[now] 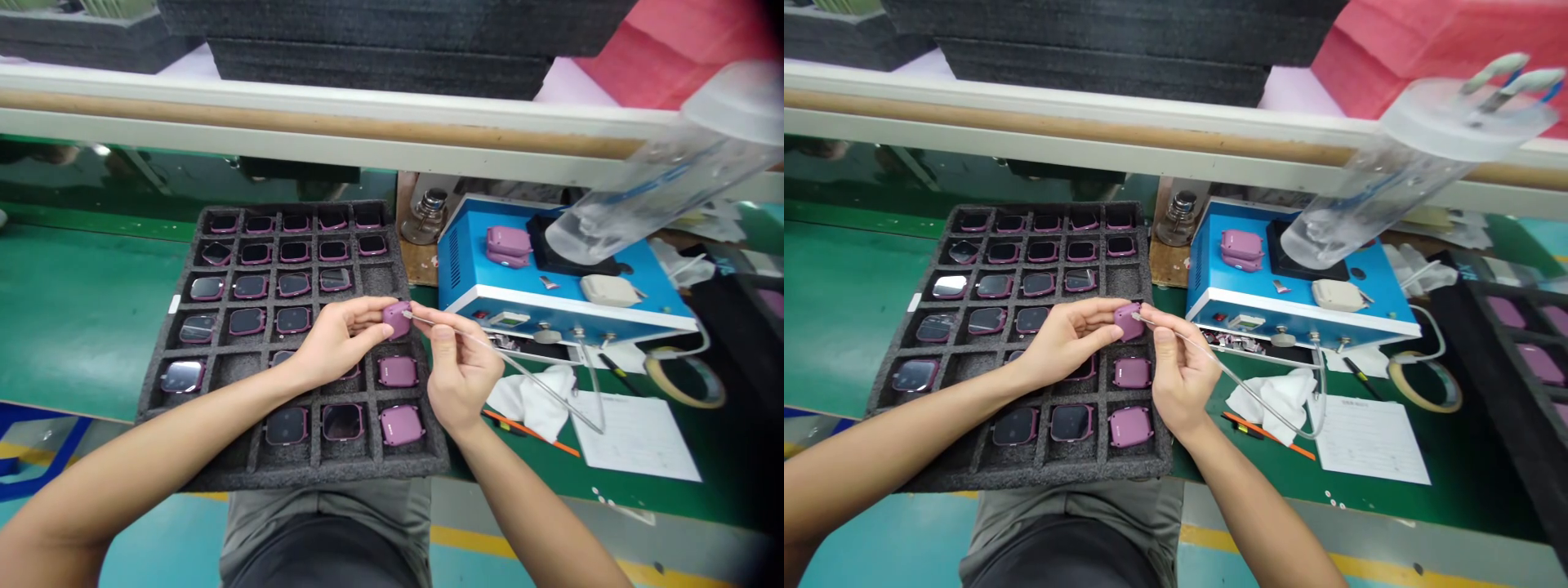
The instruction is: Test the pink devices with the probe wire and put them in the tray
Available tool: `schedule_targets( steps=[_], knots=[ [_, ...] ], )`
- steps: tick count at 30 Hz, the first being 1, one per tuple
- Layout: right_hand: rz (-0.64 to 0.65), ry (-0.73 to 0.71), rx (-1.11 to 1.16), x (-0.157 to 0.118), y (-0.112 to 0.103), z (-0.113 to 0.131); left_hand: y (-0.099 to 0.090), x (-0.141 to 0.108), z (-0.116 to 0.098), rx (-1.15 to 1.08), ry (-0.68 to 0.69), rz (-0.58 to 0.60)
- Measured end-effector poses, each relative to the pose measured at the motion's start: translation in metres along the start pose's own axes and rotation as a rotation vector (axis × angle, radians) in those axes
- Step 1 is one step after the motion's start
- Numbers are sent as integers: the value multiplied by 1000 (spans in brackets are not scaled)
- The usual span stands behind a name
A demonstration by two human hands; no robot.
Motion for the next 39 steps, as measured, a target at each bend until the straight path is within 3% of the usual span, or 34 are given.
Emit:
schedule_targets(
  steps=[16, 39],
  knots=[
    [15, -7, 77, 1, 1, -1, -2, 0, 0, -44, 27, -11],
    [44, 4, 139, 9, 6, -2, -4, 3, -10, 5, -75, -59]
  ],
)
Point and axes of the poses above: each hand's wrist, its own x-axis towards the middle knuckle, its own y-axis out of the palm, z = x × y, the point moved 1 cm from there along x, towards the middle knuckle, and after that the axes turned 3 degrees about x, right-handed, at the moved point
